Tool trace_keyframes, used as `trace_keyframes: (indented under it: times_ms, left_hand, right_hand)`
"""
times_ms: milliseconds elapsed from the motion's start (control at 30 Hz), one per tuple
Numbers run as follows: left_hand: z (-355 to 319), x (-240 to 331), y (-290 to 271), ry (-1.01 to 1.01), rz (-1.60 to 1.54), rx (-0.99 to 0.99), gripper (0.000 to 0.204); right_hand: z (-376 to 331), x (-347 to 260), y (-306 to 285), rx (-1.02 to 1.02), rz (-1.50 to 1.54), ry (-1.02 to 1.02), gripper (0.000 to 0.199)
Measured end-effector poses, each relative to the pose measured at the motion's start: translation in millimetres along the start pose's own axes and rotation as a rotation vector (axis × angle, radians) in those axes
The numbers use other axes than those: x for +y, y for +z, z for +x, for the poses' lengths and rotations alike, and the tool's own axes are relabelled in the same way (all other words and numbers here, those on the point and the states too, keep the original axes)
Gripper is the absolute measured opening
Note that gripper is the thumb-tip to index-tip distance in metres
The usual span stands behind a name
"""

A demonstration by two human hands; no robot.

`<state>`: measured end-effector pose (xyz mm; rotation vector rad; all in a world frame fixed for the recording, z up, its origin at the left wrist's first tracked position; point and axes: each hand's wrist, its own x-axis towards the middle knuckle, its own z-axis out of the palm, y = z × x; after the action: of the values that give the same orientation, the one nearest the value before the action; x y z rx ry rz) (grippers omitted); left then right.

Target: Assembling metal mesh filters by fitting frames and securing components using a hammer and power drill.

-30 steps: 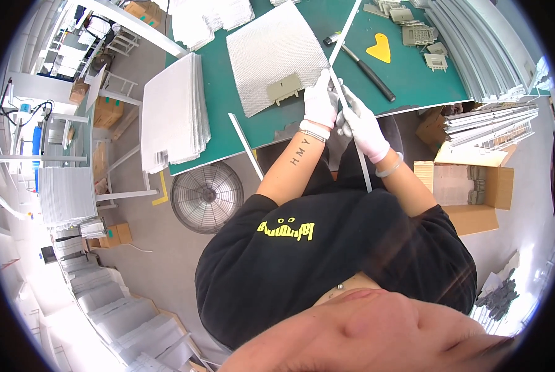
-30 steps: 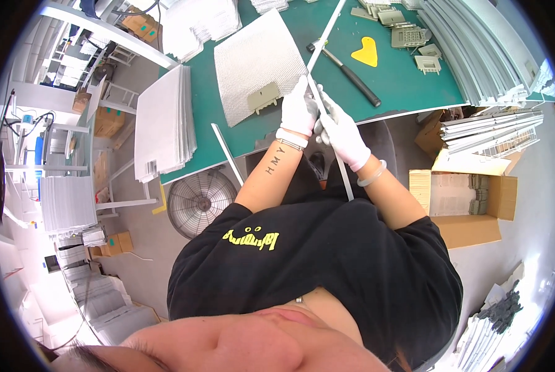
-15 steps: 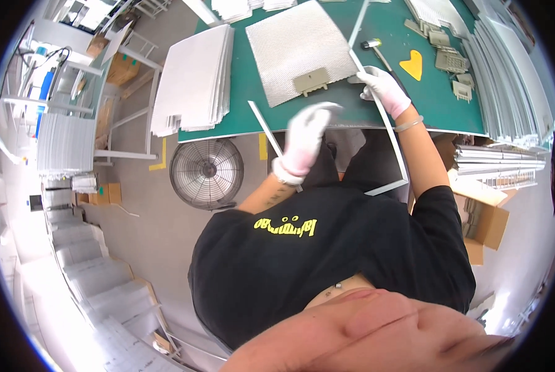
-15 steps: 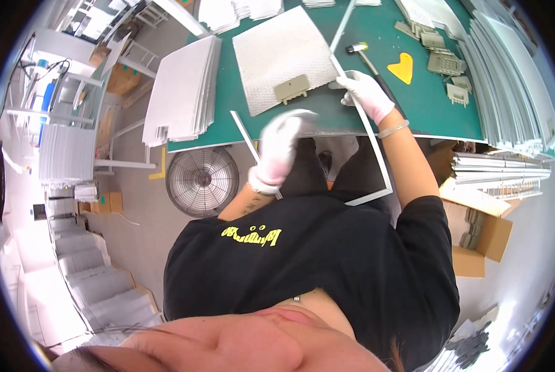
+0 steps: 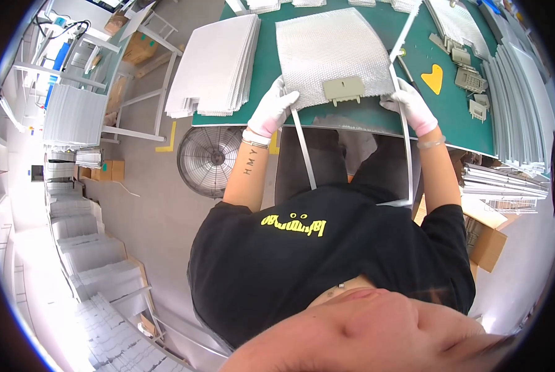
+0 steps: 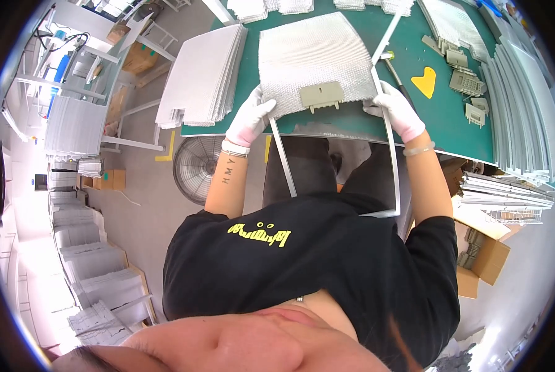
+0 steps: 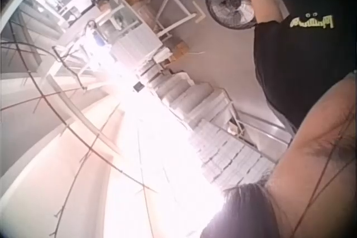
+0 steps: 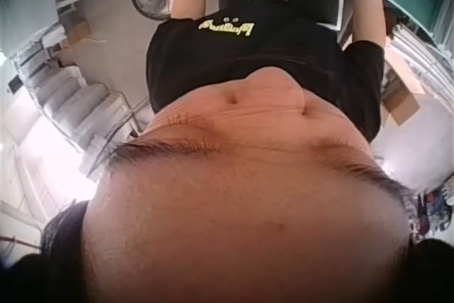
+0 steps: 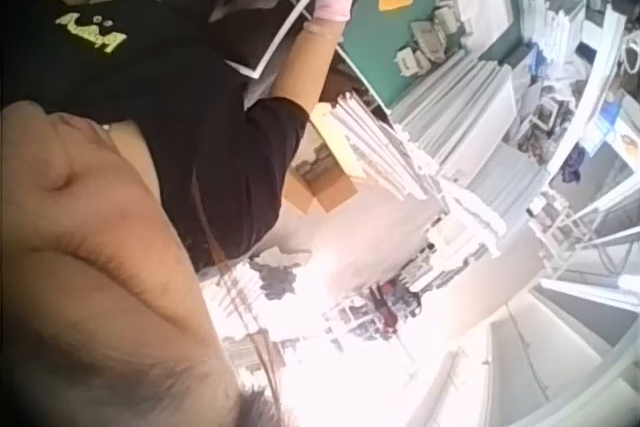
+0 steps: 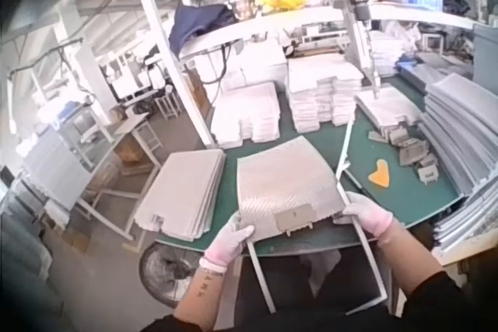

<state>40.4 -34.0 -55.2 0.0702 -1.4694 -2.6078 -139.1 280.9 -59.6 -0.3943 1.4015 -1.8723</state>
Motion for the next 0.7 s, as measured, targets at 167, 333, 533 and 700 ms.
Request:
trace_keyframes:
  times_ms: [167, 333, 533, 700]
  left_hand:
    - [2, -6, 18, 0.082, 0.314, 0.086, 0.060]
    - [-7, 6, 67, 0.079, 0.238, 0.086, 0.057]
    - [-5, 3, 93, 0.277, 0.343, 0.033, 0.056]
    - [-18, -3, 88, 0.293, 0.181, 0.069, 0.057]
  right_hand:
    - [-30, -22, -13, -0.149, 0.135, -0.060, 0.081]
    - [-62, -45, 2, -0.282, 0.222, -0.188, 0.095]
    - [-82, -47, -13, -0.314, 0.098, -0.207, 0.083]
    - [-94, -37, 18, 0.269, -0.029, -0.290, 0.045]
